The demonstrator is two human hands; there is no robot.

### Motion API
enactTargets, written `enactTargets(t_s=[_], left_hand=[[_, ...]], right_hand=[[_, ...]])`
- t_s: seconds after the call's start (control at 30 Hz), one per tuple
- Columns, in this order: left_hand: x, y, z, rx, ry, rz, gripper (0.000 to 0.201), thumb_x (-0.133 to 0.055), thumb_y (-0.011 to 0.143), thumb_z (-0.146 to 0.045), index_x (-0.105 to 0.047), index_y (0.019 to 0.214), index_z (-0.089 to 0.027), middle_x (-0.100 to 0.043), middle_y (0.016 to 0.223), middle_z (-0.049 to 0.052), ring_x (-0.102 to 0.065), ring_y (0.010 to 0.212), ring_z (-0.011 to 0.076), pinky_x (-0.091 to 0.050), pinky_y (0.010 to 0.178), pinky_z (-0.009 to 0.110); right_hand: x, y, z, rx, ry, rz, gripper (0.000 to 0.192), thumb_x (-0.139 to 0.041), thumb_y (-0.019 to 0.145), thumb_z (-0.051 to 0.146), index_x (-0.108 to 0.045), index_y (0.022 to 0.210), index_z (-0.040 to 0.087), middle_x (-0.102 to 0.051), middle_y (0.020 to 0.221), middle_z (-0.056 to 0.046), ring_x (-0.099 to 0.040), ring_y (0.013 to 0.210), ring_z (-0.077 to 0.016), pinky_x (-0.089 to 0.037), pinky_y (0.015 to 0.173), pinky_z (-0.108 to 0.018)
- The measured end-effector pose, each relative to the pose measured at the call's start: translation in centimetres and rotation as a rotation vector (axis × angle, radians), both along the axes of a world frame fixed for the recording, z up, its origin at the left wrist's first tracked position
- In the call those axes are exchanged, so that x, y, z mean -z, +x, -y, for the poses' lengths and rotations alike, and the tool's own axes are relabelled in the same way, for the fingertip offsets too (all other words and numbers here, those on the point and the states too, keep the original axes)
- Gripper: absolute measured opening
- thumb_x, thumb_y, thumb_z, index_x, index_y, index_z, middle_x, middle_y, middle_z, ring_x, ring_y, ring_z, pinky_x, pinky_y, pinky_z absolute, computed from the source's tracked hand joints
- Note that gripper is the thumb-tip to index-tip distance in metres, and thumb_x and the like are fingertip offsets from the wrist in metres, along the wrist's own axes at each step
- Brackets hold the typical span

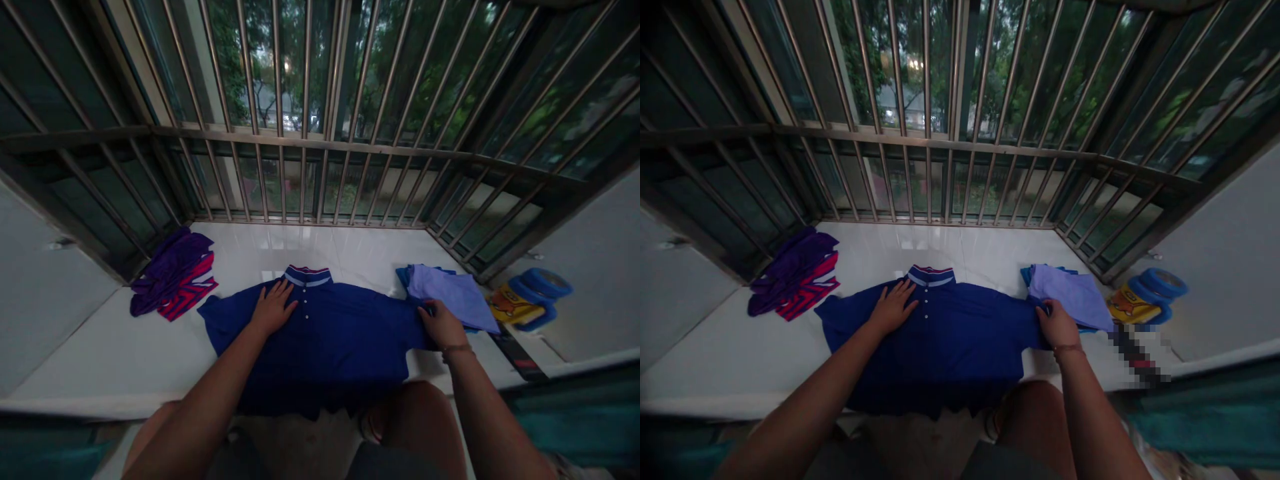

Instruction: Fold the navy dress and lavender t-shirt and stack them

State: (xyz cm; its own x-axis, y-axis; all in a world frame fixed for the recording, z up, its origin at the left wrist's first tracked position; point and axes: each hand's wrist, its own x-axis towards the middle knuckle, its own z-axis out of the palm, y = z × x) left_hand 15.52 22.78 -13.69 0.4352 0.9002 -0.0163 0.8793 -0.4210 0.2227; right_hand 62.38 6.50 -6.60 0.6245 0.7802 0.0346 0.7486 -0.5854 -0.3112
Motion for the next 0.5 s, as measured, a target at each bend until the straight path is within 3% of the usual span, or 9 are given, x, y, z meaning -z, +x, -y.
enactTargets(t_s=[0.13, 0.23, 0.3, 0.4, 0.5], left_hand=[[0.9, -1.2, 1.4, -0.078, 0.006, -0.005, 0.067, -0.036, 0.112, -0.061, -0.038, 0.173, -0.033, -0.028, 0.184, 0.007, -0.024, 0.171, 0.0342, -0.014, 0.136, 0.069], [-0.1, -0.8, 2.2, -0.131, -0.020, -0.017, 0.064, -0.040, 0.112, -0.055, -0.042, 0.171, -0.030, -0.030, 0.183, 0.010, -0.025, 0.170, 0.0382, -0.017, 0.134, 0.074], [-1.4, 0.9, 2.5, -0.125, -0.004, 0.009, 0.056, -0.036, 0.114, -0.038, -0.052, 0.165, -0.022, -0.045, 0.175, 0.016, -0.038, 0.164, 0.0404, -0.018, 0.132, 0.077], [-2.9, 5.8, 3.1, 0.119, 0.040, 0.136, 0.054, -0.032, 0.110, -0.018, -0.062, 0.155, -0.018, -0.066, 0.157, 0.018, -0.057, 0.151, 0.0338, -0.019, 0.137, 0.068], [-3.0, 11.5, 3.3, 0.471, -0.008, 0.230, 0.052, -0.042, 0.108, -0.018, -0.064, 0.154, -0.027, -0.059, 0.166, 0.008, -0.051, 0.157, 0.0259, -0.024, 0.139, 0.057]], right_hand=[[0.8, -1.3, 1.8, 0.032, -0.125, 0.070, 0.041, -0.061, 0.103, 0.039, -0.070, 0.133, 0.014, -0.081, 0.109, -0.021, -0.079, 0.100, -0.0350, -0.054, 0.084, -0.040], [1.1, -3.3, 2.6, 0.064, -0.163, 0.065, 0.041, -0.059, 0.104, 0.037, -0.066, 0.137, 0.014, -0.080, 0.110, -0.022, -0.079, 0.100, -0.0359, -0.054, 0.081, -0.040], [0.8, -4.8, 2.6, 0.080, -0.106, 0.082, 0.042, -0.056, 0.105, 0.036, -0.064, 0.139, 0.014, -0.079, 0.115, -0.023, -0.079, 0.102, -0.0354, -0.055, 0.080, -0.040], [-0.2, -7.5, 2.0, 0.053, 0.050, 0.140, 0.042, -0.054, 0.104, 0.035, -0.063, 0.140, 0.014, -0.076, 0.126, -0.022, -0.076, 0.108, -0.0337, -0.056, 0.081, -0.039], [-1.0, -11.6, 1.5, -0.157, 0.188, 0.175, 0.041, -0.048, 0.106, 0.029, -0.064, 0.141, 0.015, -0.073, 0.137, -0.020, -0.073, 0.115, -0.0298, -0.057, 0.090, -0.037]])
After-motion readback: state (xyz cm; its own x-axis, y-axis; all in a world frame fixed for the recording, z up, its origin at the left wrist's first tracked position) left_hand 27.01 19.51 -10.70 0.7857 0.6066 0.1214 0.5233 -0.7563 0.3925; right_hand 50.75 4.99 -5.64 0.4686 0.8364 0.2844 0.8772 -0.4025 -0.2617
